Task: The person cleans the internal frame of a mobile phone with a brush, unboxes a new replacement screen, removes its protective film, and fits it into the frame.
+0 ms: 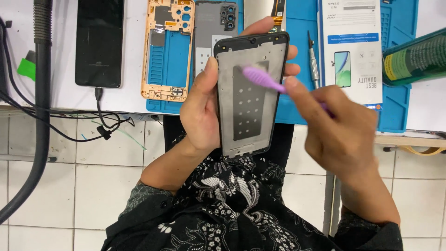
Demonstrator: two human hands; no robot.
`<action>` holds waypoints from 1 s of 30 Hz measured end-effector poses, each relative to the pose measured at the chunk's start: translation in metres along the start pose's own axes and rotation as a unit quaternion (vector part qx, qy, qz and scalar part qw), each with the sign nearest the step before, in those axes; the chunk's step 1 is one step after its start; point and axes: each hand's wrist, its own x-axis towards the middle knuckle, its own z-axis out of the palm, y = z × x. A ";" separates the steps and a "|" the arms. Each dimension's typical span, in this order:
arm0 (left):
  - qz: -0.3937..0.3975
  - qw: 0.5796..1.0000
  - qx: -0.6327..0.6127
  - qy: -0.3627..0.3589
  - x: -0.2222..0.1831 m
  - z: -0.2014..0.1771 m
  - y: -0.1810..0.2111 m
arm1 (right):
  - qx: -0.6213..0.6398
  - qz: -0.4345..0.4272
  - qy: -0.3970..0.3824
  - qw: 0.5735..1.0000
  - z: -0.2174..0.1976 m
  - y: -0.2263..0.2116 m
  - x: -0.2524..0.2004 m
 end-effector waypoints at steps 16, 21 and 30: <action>-0.024 0.999 0.037 0.007 0.005 -0.015 0.012 | 0.040 0.012 -0.016 0.999 -0.008 0.012 -0.029; 0.015 0.998 0.062 0.019 0.010 -0.020 0.014 | 0.149 -0.018 -0.257 0.955 -0.042 0.020 -0.053; 0.075 0.996 -0.004 0.038 0.006 -0.028 0.022 | 0.150 -0.049 -0.217 0.963 -0.024 0.000 -0.036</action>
